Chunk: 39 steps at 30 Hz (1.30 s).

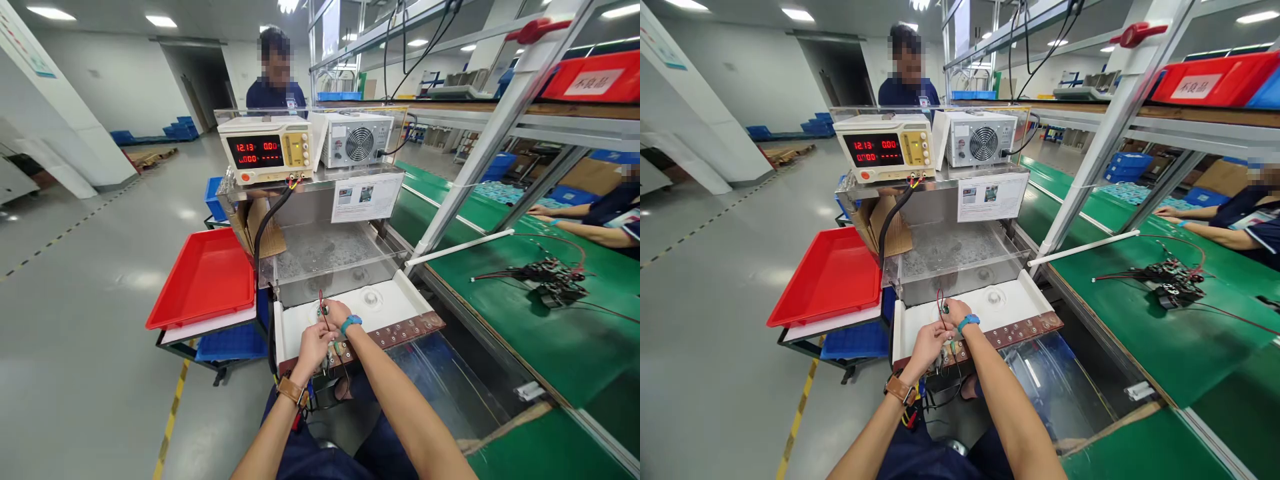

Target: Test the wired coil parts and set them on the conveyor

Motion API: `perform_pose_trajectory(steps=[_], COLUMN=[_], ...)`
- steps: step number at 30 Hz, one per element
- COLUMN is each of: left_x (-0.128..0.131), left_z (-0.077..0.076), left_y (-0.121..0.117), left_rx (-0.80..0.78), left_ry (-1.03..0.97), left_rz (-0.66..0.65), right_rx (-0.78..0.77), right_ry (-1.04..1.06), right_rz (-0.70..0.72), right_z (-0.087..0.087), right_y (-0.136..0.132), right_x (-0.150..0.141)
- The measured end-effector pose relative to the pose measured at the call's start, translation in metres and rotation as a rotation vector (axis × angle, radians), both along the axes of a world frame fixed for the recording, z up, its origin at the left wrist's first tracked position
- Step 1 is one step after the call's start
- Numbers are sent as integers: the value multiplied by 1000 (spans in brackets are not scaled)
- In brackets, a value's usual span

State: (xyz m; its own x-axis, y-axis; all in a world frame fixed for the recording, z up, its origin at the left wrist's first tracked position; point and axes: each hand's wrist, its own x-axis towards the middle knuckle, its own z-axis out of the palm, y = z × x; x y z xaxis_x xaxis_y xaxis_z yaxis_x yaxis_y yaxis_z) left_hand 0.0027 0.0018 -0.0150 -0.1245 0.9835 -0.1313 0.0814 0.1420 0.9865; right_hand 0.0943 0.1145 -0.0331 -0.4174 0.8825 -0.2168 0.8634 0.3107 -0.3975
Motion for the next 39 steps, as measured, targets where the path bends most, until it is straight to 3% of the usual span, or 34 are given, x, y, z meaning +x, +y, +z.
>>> perform_pose_trajectory(steps=[8,18,39], left_x=[-1,1,0], left_z=[-9,-1,-9], left_y=[3,3,2], left_rx=[-44,-100,-110], left_ry=[-5,-48,-42], left_rz=[-31,-27,13], right_rx=[4,33,55], right_ry=[19,37,92], right_rz=[-8,-16,-43], right_z=[-3,-2,-5], right_y=[-1,-3,-7], right_x=[1,0,-7])
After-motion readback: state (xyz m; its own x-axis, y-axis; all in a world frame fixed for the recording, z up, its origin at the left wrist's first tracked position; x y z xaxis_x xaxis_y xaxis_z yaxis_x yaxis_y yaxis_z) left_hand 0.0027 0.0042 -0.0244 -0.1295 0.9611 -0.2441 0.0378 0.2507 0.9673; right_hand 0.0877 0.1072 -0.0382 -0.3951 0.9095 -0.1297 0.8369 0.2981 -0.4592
